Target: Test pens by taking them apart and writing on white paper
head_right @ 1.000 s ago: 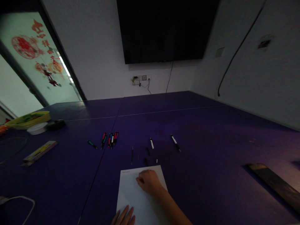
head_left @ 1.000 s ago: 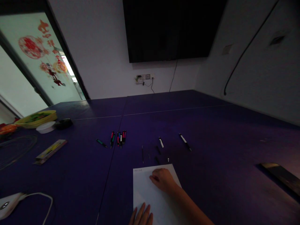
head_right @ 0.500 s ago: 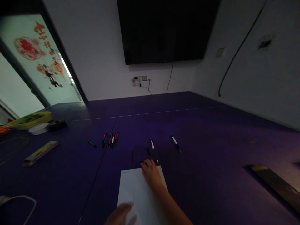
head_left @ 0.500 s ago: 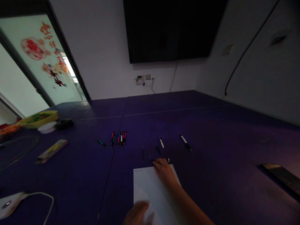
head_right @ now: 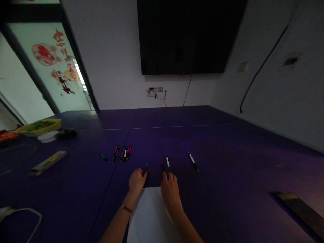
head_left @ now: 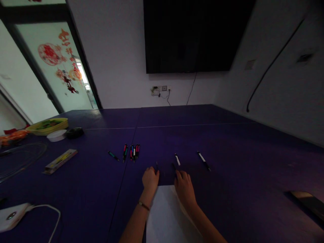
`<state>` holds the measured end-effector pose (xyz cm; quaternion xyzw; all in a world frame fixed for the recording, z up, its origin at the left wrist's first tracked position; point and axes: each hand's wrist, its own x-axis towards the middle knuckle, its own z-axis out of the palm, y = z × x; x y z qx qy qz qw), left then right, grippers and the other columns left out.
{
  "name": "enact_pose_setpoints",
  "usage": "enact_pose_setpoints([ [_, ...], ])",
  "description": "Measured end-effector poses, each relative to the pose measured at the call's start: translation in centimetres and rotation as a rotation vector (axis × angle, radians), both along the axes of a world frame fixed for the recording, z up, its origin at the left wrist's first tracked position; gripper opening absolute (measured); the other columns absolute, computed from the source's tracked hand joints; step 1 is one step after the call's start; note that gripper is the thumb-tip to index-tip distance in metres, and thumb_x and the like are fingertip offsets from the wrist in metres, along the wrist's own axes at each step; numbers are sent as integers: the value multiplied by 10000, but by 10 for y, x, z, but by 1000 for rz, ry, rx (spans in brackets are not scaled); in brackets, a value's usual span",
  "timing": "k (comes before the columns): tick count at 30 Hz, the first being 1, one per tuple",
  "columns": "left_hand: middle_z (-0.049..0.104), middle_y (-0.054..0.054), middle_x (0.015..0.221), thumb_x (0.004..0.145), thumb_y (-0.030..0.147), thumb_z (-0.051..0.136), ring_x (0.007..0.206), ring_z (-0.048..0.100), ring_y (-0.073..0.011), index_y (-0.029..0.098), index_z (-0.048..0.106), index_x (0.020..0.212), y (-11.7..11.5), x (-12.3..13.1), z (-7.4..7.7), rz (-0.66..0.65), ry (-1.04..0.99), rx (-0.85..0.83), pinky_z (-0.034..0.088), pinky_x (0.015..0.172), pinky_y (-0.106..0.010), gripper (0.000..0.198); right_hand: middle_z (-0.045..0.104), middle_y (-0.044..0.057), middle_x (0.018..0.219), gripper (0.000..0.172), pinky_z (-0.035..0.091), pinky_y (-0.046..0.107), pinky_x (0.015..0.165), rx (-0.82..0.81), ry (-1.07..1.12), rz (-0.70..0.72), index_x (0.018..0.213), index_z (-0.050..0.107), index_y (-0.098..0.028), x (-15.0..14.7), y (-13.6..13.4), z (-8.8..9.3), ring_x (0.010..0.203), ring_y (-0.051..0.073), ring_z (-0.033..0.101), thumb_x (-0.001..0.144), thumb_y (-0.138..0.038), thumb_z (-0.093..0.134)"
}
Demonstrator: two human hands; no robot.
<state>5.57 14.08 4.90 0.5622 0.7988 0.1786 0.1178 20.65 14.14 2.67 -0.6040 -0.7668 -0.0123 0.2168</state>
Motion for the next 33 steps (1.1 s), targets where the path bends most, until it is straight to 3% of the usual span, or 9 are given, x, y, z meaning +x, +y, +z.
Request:
enact_pose_setpoints([
  [4,611,-88,904,785,306,458,909,556,-190,152,568,859,6,-1,-8,-48,-53,-18,381,755,-276,203,608,89,856,194,403,249,690,-192,74,65,895,584,-154,-32,9,8,791,170,578,808,-185,413],
  [9,612,-115,907,721,207,512,923,552,-220,150,582,800,11,-8,-18,-68,-215,-14,371,790,-314,120,615,141,857,186,409,266,685,-273,42,-29,844,577,-108,-58,21,11,805,204,599,722,-68,442],
  [12,614,-96,817,659,162,544,873,560,-205,149,571,711,16,-10,-23,-57,-420,49,380,769,-297,60,622,142,815,186,421,270,662,-265,60,-27,808,580,-108,-57,24,7,767,206,607,703,-54,437],
  [14,586,-50,670,659,188,521,713,570,-164,157,543,660,21,-11,-25,-47,-614,100,404,672,-268,37,628,107,781,154,432,257,655,-235,123,4,784,581,-130,-53,24,0,725,183,607,706,-88,455],
  [18,458,30,526,711,337,393,460,463,-89,181,450,645,27,-9,-25,12,-1020,235,375,488,-225,178,629,57,720,109,470,250,621,-58,631,128,767,576,-158,-45,19,-22,641,151,599,712,-193,489],
  [22,423,51,502,591,438,497,424,416,-63,189,403,595,24,-8,-23,29,-1321,341,343,445,-205,266,633,52,713,173,494,271,600,-38,1011,207,784,601,-165,-41,16,-31,644,167,611,690,-301,554],
  [28,449,57,492,526,380,575,420,423,-52,181,436,610,19,-9,-19,50,-1543,407,338,440,-190,257,620,53,752,189,476,259,602,-17,1035,270,778,671,-190,-39,13,-16,695,162,593,696,-333,579],
  [33,480,52,489,524,342,602,433,456,-59,177,459,613,19,-9,-18,53,-1604,400,351,448,-188,236,601,46,749,192,472,256,592,-17,1060,295,792,679,-196,-40,12,-16,676,152,586,705,-326,569],
])
